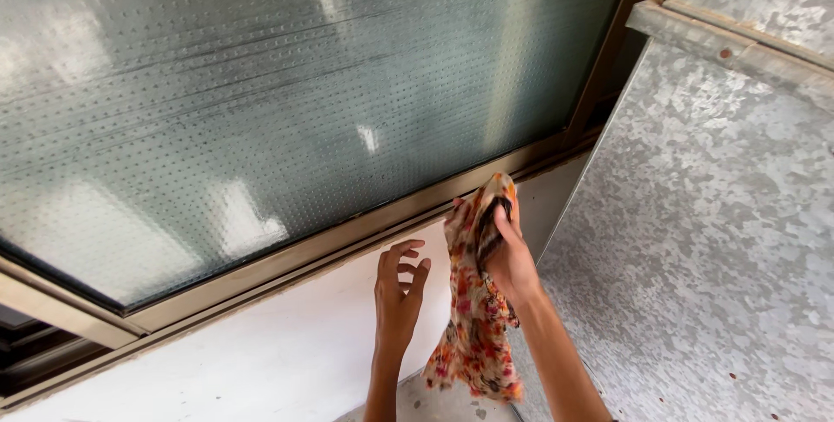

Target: The person wipes a glass window pane with a cloth, applies spray from a bottle to the glass, and wipes the pane and its frame.

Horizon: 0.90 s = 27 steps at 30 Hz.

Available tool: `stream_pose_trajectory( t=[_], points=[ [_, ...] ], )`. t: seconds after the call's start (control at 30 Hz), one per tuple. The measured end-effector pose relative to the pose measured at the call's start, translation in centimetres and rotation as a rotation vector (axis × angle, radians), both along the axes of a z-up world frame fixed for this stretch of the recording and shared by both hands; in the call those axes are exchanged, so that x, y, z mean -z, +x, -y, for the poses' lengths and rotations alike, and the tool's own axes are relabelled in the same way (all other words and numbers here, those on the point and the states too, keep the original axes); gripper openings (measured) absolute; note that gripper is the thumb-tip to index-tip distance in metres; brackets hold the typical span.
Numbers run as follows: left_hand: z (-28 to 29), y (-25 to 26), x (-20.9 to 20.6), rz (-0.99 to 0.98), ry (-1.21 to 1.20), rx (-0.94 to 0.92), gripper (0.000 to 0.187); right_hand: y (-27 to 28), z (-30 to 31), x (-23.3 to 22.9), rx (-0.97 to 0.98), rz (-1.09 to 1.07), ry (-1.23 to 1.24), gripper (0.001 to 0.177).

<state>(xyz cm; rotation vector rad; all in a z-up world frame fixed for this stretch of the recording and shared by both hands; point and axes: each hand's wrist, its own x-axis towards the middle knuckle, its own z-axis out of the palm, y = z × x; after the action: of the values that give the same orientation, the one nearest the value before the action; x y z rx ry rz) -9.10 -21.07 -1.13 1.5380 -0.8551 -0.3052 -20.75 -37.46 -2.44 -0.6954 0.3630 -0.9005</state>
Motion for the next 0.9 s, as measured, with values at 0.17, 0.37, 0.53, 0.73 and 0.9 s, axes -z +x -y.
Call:
stream_pose_trajectory(
  t=[0.17, 0.37, 0.53, 0.73, 0.9],
  points=[
    [0.1, -0.2, 0.6, -0.060, 0.043, 0.006, 0.025, 2.2, 8.9, 1.4, 0.386, -0.600, -0.492, 0.050],
    [1.6, 1.6, 1.8, 0.505, 0.316, -0.237, 0.050, 3.5, 17.2, 3.2, 0.654, -1.241, -0.658, 0.063],
    [4.3, 3.7, 4.0, 0.954, 0.424, -0.390, 0.065, 3.4, 21.6, 5.2, 0.805, -1.362, -0.772, 0.063],
    [5.0, 4.4, 5.0, 0.978, 0.440, -0.472, 0.062, 2.9, 22.4, 0.7, 0.797, -1.499, -0.607, 0.050],
    [5.4, 4.7, 5.9, 0.960, 0.444, -0.472, 0.061, 1.9, 21.4, 1.3, 0.749, -1.653, -0.699, 0.045]
  ],
)
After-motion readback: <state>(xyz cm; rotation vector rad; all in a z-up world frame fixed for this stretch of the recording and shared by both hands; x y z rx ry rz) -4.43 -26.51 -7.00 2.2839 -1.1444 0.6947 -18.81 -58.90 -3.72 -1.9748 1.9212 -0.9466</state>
